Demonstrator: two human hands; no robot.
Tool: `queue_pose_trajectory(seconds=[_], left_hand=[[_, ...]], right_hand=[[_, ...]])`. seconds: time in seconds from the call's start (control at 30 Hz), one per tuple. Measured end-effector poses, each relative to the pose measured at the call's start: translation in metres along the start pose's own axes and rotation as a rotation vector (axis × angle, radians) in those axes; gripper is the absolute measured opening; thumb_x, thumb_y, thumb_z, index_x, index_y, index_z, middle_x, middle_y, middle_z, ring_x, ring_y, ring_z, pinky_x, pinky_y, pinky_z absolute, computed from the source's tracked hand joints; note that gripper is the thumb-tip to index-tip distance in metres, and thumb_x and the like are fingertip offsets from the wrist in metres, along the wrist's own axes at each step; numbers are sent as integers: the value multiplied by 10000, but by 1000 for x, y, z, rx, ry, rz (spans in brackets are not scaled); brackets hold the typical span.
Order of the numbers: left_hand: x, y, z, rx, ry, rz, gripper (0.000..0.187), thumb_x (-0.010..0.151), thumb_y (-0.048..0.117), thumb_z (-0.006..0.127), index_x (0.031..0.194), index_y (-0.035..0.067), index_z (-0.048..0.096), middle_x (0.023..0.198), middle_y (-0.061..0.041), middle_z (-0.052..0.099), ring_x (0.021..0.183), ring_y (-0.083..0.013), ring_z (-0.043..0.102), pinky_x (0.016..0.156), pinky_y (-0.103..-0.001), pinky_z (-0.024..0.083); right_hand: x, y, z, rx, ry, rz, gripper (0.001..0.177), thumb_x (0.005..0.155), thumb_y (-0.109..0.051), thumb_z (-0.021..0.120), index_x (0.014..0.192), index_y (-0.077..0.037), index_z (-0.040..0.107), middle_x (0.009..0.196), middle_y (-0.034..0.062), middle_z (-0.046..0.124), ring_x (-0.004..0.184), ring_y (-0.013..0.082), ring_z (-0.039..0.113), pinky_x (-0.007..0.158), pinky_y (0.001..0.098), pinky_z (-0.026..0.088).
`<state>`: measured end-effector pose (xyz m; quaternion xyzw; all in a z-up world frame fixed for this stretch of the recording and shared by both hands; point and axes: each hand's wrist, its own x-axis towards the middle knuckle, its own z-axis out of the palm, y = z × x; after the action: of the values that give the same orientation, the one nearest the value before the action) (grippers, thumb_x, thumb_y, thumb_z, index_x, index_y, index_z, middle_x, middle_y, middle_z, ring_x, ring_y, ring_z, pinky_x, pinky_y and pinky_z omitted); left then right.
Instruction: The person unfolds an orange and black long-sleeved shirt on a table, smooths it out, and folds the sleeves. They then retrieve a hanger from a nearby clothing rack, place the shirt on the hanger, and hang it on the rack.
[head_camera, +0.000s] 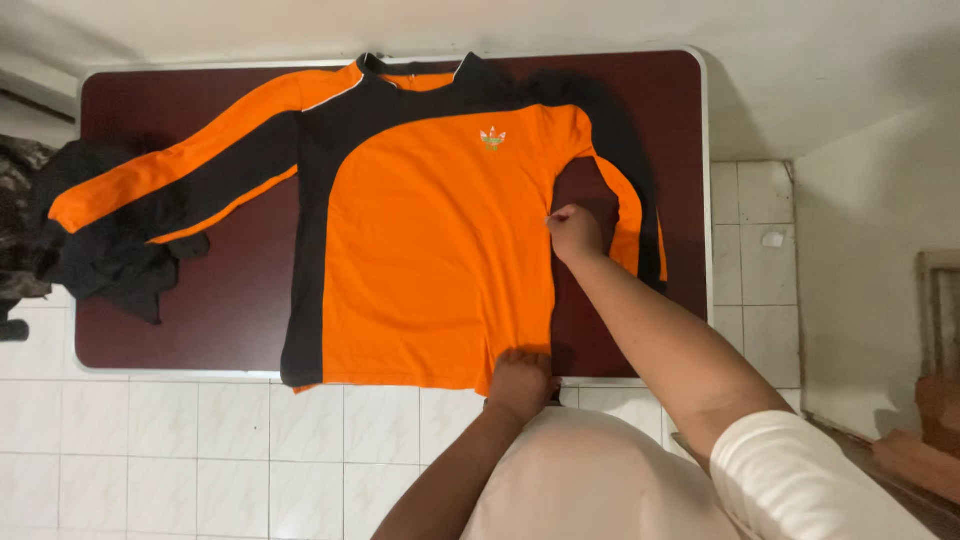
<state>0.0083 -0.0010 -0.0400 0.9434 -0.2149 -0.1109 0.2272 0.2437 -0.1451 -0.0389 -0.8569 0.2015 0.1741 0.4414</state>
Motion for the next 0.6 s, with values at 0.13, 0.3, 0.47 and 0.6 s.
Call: queue_pose_trajectory(seconds=[0.13,0.3,0.47,0.6], left_hand=[[10,-6,7,-51,-74,-59,135,866,218,682,869,87,716,859,-135,725,842,-332,672,769,-475,520],[20,-12,-30,-288,-294,-21,164,876,228,632,891,86,714,869,-163,724,855,-369,682,766,-495,534],[29,-14,-56,-361,-391,21,173,891,245,622,934,100,708,918,-160,733,891,-367,692,788,-493,540],[36,-22,-54,-464,-463,-20,169,882,262,635,911,118,719,934,-136,739,909,-343,695,801,-467,543]], right_hand=[[17,-1,-10,130,-26,88,237,1012,-242,626,1047,-13,680,935,59,728,821,172,686,758,373,562],[17,-35,-15,124,-10,205,290,987,-347,685,1076,-72,659,925,53,724,797,175,679,765,357,558],[34,-37,-4,69,57,27,243,960,-285,687,1042,-56,690,967,89,740,869,199,695,797,363,553],[37,-31,-16,-56,107,-79,252,1030,-268,599,1085,-26,640,991,151,728,909,277,695,805,415,547]])
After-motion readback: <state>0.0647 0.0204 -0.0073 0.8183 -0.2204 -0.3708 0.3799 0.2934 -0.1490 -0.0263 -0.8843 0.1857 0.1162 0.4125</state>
